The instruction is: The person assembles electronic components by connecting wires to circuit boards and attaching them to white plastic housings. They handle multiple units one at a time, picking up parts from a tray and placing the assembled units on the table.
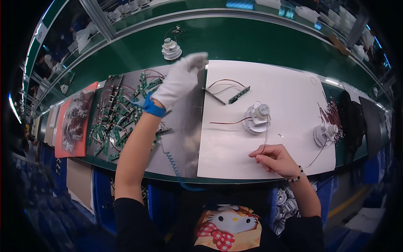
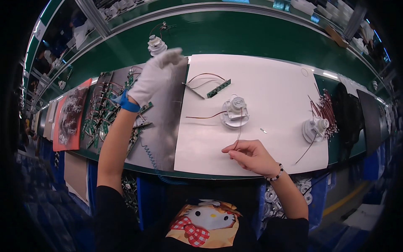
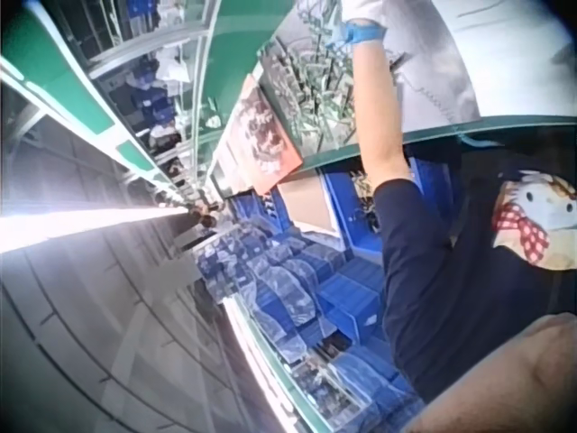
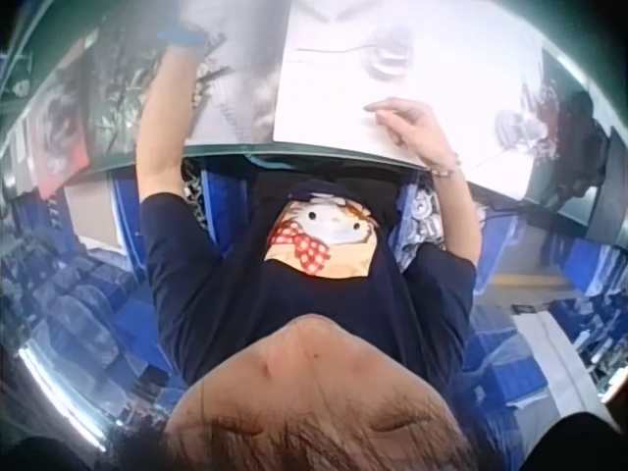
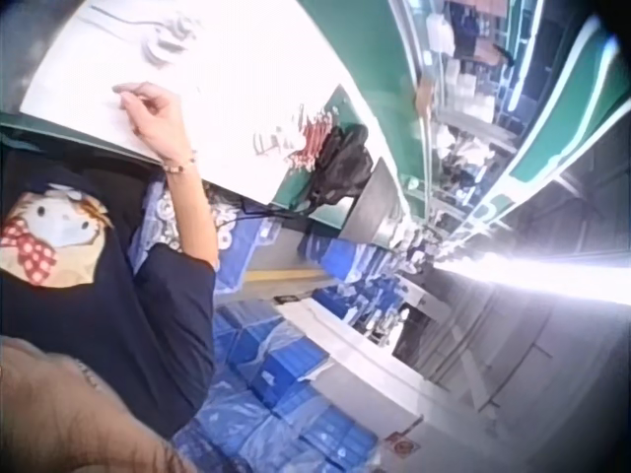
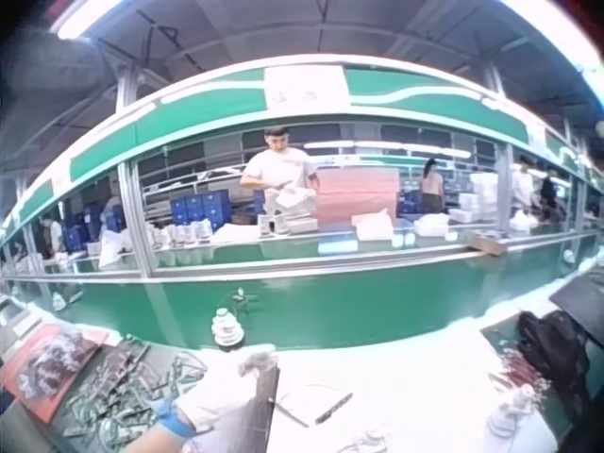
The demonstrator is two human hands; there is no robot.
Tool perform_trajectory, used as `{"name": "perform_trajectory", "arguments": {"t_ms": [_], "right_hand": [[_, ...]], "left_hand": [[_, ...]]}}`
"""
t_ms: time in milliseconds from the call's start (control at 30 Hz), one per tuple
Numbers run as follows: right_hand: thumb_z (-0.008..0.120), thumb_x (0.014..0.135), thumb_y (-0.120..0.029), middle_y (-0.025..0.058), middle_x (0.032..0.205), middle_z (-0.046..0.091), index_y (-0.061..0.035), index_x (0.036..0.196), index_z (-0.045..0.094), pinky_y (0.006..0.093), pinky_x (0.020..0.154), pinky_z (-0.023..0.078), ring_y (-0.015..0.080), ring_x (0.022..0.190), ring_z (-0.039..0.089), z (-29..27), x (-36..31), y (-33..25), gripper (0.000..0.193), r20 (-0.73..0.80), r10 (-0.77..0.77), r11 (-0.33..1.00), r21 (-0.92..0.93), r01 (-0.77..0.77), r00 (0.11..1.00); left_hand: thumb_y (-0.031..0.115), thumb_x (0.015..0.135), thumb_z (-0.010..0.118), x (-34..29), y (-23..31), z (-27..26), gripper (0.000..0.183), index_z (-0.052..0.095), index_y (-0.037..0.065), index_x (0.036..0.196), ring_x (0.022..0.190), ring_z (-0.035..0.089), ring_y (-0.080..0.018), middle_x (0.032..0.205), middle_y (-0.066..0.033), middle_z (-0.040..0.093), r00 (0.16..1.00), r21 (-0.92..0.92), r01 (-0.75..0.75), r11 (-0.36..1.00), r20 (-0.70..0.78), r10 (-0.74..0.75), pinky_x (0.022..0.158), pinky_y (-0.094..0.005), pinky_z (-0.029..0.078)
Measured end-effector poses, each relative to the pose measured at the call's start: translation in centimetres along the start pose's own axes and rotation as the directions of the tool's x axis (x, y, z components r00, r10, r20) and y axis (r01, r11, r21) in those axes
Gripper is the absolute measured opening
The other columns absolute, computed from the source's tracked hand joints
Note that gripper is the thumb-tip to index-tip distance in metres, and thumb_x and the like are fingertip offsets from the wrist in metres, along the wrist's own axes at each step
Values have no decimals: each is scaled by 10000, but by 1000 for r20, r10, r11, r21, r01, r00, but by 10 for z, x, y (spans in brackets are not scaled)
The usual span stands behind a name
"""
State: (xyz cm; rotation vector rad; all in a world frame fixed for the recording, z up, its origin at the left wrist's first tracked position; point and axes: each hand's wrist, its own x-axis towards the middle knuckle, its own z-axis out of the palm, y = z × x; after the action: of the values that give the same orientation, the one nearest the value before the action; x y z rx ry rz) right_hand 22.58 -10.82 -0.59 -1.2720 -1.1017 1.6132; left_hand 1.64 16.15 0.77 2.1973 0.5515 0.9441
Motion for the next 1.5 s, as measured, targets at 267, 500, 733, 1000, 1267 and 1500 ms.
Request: {"name": "perform_trajectory", "arguments": {"t_ms": [267, 500, 733, 1000, 1267, 1500], "right_hand": [[533, 865, -73, 57, 774, 607, 43, 894, 629, 165, 401, 399, 52, 517, 524, 12, -3, -12, 153, -83, 18, 981, -189, -34, 996], [524, 875, -64, 132, 746, 613, 81, 895, 603, 173, 392, 412, 69, 512, 541, -14, -17, -6, 166, -48, 16, 990, 142, -9, 999], [528, 865, -34, 161, 822, 611, 86, 914, 586, 187, 421, 447, 91, 549, 560, -9, -14, -7, 143, 12, -59, 956, 287, 53, 998], [535, 852, -13, 163, 856, 618, 79, 923, 578, 201, 452, 475, 102, 573, 578, -14, -19, 5, 123, -2, -62, 932, 358, 59, 998], [538, 854, -18, 165, 846, 623, 75, 917, 582, 203, 454, 477, 103, 563, 581, -8, -8, 6, 121, 31, -52, 935, 352, 38, 998], [540, 851, -14, 157, 847, 618, 76, 927, 577, 203, 460, 480, 102, 564, 577, -2, -4, 5, 123, 44, -47, 923, 385, 26, 998]], "left_hand": [[94, 769, 552, -24, 7, 25, 184, 652, 122, 921, 808, 598, -298, 851, -111, 634, 956, 626, -1, 780, 230, -183, 706, -378, 479], [150, 767, 584, -21, 113, 19, 227, 651, 51, 960, 796, 614, -310, 857, -155, 638, 714, 573, 98, 814, 529, -458, 720, -363, 496], [11, 678, 537, 23, 45, 59, 219, 664, 77, 843, 789, 625, -301, 833, -138, 647, 836, 422, -539, 729, 377, 400, 706, -369, 501], [200, 695, 540, 14, 41, 52, 194, 658, 45, 696, 727, 615, -340, 707, -170, 622, 887, 832, -76, 550, 308, -344, 689, -394, 492], [335, 804, 483, -59, 75, -8, 400, 635, 12, 623, 642, 599, -356, 665, -170, 612, 760, 874, 192, 446, 155, -631, 631, -422, 486], [124, 759, 507, -57, 79, -14, 96, 578, 67, 788, 657, 591, -303, 685, -93, 579, 731, 411, -568, 713, 650, 207, 571, -405, 468]]}}
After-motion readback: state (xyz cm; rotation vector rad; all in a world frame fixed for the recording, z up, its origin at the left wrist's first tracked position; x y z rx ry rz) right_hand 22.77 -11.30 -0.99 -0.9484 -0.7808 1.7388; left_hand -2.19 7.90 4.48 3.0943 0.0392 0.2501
